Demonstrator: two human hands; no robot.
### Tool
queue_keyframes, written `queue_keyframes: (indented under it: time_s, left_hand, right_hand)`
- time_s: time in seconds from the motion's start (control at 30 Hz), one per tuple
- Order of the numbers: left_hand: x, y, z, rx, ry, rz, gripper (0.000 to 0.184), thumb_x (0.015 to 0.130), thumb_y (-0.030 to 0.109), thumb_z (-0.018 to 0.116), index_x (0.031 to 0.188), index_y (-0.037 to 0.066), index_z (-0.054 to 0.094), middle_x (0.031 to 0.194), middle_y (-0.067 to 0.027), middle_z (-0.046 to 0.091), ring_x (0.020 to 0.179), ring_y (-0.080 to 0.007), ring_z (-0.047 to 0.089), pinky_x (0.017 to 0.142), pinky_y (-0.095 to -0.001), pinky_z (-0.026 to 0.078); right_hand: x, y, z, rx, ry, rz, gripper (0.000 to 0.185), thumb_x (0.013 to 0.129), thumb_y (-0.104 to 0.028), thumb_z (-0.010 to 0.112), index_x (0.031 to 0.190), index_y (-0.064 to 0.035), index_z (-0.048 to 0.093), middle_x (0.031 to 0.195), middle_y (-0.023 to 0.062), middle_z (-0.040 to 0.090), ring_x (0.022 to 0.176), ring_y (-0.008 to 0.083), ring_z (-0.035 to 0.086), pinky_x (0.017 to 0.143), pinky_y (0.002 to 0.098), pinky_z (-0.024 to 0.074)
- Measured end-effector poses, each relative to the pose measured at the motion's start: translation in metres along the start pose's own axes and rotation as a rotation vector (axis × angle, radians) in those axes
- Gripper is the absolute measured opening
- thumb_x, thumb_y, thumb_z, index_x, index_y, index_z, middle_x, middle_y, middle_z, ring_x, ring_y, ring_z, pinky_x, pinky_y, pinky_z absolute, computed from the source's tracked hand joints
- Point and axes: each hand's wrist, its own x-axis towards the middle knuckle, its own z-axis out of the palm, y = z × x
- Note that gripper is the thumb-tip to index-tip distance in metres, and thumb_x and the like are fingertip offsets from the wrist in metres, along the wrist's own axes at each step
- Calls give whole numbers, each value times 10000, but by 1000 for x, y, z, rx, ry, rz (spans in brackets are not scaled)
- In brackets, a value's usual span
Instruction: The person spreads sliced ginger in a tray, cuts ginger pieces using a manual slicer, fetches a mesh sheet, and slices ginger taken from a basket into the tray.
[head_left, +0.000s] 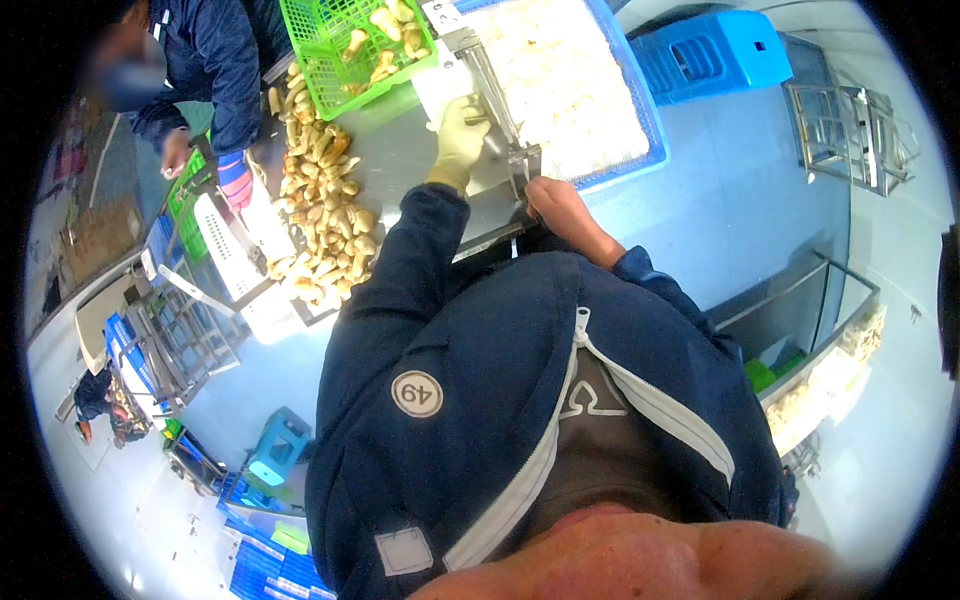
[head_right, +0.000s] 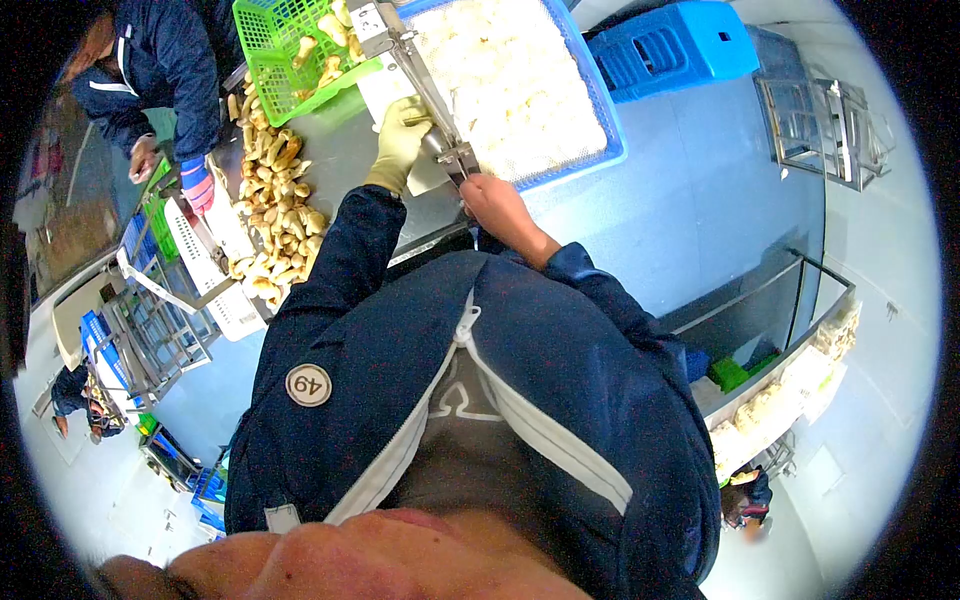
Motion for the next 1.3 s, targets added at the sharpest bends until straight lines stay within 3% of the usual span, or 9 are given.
queue_keyframes:
  time_s: [0.17, 0.37, 0.47, 0.57, 0.87, 0.97, 1.07, 1.17, 1.3]
  left_hand:
    - [-3, 0, -1, -2, -10, -68, 440, 822, -48, 662, 1229, -11, 498, 1032, -115, 668, 936, -201, 656, 830, -309, 544]
    - [-5, 11, 2, -99, -13, -101, 438, 821, -34, 687, 1222, 4, 515, 1031, -101, 668, 911, -181, 648, 798, -294, 537]
    - [3, -5, 5, 26, 21, -40, 436, 823, -27, 695, 1221, 3, 517, 1025, -97, 670, 910, -180, 647, 807, -291, 532]
    - [1, -1, 6, 64, 51, -20, 427, 830, -27, 690, 1221, 1, 519, 1014, -92, 671, 911, -182, 646, 815, -292, 528]
    - [-6, 11, 15, 108, 140, -88, 359, 852, 65, 652, 1197, 13, 571, 1064, -122, 681, 950, -213, 648, 857, -301, 498]
    - [3, 3, 21, 50, 118, -159, 354, 861, 70, 645, 1197, -10, 568, 1089, -138, 675, 920, -207, 647, 838, -291, 502]
    - [-2, 37, 21, -15, 76, -269, 345, 870, 56, 634, 1192, -36, 554, 1054, -147, 668, 877, -204, 648, 772, -295, 521]
    - [-4, 45, 15, -246, 0, -396, 251, 865, 76, 650, 1102, 4, 610, 949, -92, 671, 769, -152, 639, 644, -269, 511]
    - [-23, 80, 17, -296, 73, -313, 304, 876, 86, 650, 1152, -13, 571, 965, -91, 665, 831, -175, 661, 696, -294, 542]
  right_hand:
    - [8, 32, 11, -95, -34, -81, 294, 928, -237, 437, 873, 13, 580, 864, 278, 615, 833, 491, 571, 739, 524, 449]
    - [-3, -2, -2, 11, -20, -80, 333, 929, -266, 431, 841, 15, 585, 770, 247, 611, 761, 450, 589, 691, 477, 466]
    - [-11, -47, -21, 183, -9, 5, 359, 926, -290, 422, 816, 6, 594, 716, 214, 612, 711, 414, 600, 661, 450, 469]
    - [-8, -47, -22, 108, -1, -13, 366, 928, -294, 414, 808, -4, 601, 706, 194, 621, 694, 397, 609, 653, 448, 470]
    - [6, 31, 12, -44, -28, -7, 269, 912, -232, 449, 854, -8, 585, 821, 248, 632, 788, 443, 612, 704, 504, 473]
    - [4, 31, 7, -357, 29, -428, 185, 885, -173, 499, 833, -5, 560, 817, 232, 610, 786, 444, 608, 679, 514, 480]
    - [6, 33, 10, -390, 35, -393, 146, 863, -144, 526, 814, -7, 537, 815, 209, 592, 774, 441, 604, 656, 517, 488]
    - [0, 19, 8, -148, 73, -256, 261, 914, -195, 458, 807, 14, 570, 741, 208, 619, 704, 384, 607, 642, 444, 471]
    - [1, 16, 6, -105, 50, -180, 285, 917, -219, 461, 818, 20, 580, 744, 213, 618, 698, 387, 605, 647, 456, 467]
